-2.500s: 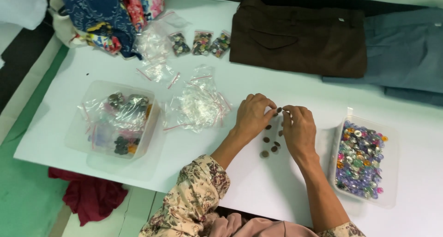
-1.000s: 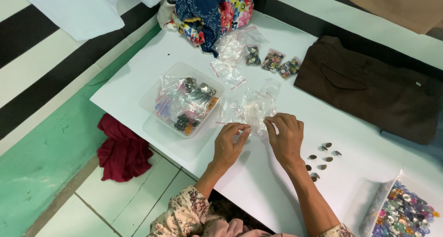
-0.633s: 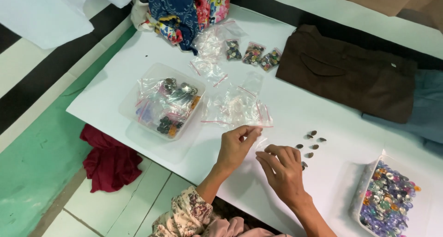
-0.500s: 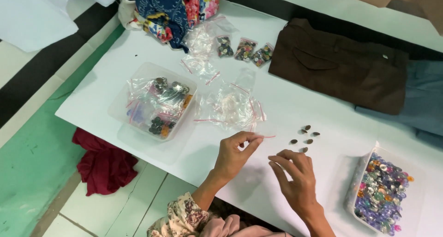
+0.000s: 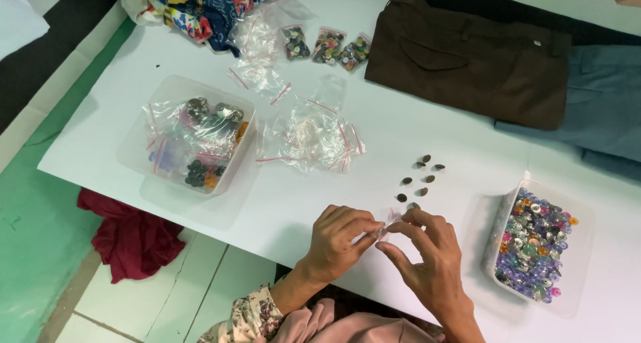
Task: The person sorts buttons from a plastic container and places them into small plastic bags.
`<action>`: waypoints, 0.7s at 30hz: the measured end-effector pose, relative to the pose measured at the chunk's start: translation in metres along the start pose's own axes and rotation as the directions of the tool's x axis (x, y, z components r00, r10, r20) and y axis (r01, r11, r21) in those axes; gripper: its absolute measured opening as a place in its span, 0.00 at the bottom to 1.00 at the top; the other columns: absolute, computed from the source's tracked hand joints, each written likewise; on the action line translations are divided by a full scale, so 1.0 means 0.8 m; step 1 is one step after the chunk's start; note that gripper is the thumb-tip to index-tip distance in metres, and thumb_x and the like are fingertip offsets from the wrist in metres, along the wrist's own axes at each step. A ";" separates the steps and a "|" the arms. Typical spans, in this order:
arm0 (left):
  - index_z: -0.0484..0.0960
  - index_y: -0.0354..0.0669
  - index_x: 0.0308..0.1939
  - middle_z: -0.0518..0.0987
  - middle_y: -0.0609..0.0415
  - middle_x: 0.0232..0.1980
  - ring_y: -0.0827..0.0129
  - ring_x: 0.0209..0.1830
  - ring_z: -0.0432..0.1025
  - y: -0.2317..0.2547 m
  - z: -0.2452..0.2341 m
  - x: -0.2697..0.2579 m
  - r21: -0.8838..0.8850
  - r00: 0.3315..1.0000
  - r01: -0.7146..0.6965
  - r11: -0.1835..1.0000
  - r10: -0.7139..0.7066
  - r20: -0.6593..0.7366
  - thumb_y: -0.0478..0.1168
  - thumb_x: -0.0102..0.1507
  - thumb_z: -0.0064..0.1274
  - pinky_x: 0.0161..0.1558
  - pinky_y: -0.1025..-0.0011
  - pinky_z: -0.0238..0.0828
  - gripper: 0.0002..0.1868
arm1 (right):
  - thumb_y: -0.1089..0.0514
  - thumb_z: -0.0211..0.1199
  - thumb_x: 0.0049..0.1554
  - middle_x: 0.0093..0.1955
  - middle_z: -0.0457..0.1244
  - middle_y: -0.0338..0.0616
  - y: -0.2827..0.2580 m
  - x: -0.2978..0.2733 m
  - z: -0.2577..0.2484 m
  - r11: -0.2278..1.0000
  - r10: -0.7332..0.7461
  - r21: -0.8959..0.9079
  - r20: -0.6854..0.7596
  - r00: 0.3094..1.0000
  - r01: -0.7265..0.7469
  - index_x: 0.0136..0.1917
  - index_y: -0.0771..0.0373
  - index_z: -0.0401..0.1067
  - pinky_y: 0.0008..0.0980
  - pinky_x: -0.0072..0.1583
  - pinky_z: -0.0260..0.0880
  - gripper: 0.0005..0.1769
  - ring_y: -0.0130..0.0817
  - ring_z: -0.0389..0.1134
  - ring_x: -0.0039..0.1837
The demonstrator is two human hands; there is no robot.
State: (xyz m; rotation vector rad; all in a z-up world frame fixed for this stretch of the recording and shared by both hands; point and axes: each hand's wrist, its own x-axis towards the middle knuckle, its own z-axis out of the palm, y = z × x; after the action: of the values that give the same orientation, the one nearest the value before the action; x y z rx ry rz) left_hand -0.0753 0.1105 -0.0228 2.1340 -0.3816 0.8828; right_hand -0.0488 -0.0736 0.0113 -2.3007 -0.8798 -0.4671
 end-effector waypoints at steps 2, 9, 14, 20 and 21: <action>0.84 0.47 0.38 0.83 0.58 0.38 0.69 0.33 0.76 0.007 0.003 -0.009 -0.017 1.000 0.010 1.000 -0.009 0.015 0.41 0.61 0.67 0.37 0.71 0.65 0.07 | 0.47 0.70 0.55 0.52 0.64 0.40 -0.005 -0.006 -0.005 0.999 0.030 0.029 0.028 0.999 -0.030 0.49 0.53 0.77 0.37 0.55 0.65 0.13 0.36 0.65 0.52; 0.71 0.42 0.67 0.73 0.51 0.66 0.57 0.67 0.66 0.026 -0.018 -0.008 -0.113 0.899 0.215 0.970 -0.152 0.411 0.61 0.57 0.61 0.64 0.58 0.61 0.41 | 0.55 0.69 0.56 0.47 0.69 0.32 -0.015 -0.030 -0.021 0.996 -0.089 0.033 0.137 0.987 0.085 0.45 0.53 0.75 0.33 0.51 0.57 0.05 0.33 0.65 0.47; 0.76 0.48 0.61 0.78 0.54 0.60 0.62 0.62 0.70 0.026 -0.013 -0.021 -0.190 0.856 0.227 0.955 -0.103 0.507 0.54 0.60 0.61 0.58 0.62 0.59 0.29 | 0.56 0.65 0.59 0.40 0.64 0.34 -0.011 -0.050 -0.024 0.994 -0.107 0.036 0.218 0.970 0.102 0.48 0.56 0.73 0.35 0.49 0.57 0.05 0.35 0.63 0.45; 0.73 0.54 0.65 0.76 0.56 0.56 0.64 0.58 0.70 0.018 -0.015 -0.026 -0.250 0.739 0.394 0.885 -0.143 0.658 0.55 0.54 0.65 0.59 0.62 0.60 0.37 | 0.56 0.60 0.61 0.43 0.65 0.35 -0.016 -0.046 -0.034 0.983 -0.126 0.165 0.303 0.945 0.079 0.49 0.55 0.74 0.35 0.49 0.59 0.05 0.35 0.62 0.45; 0.76 0.56 0.63 0.75 0.54 0.54 0.63 0.55 0.70 0.016 -0.014 -0.029 -0.262 0.741 0.378 0.888 -0.120 0.661 0.55 0.53 0.67 0.58 0.62 0.61 0.34 | 0.57 0.59 0.61 0.45 0.66 0.36 -0.016 -0.043 -0.034 0.978 -0.136 0.192 0.320 0.938 0.077 0.48 0.56 0.75 0.35 0.50 0.59 0.05 0.35 0.63 0.46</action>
State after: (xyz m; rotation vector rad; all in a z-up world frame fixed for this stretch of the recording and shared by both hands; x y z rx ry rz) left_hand -0.1034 0.1100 -0.0269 1.9868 -0.5271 -0.1083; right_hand -0.0853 -0.1005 0.0192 -2.2068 -1.1636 -0.0381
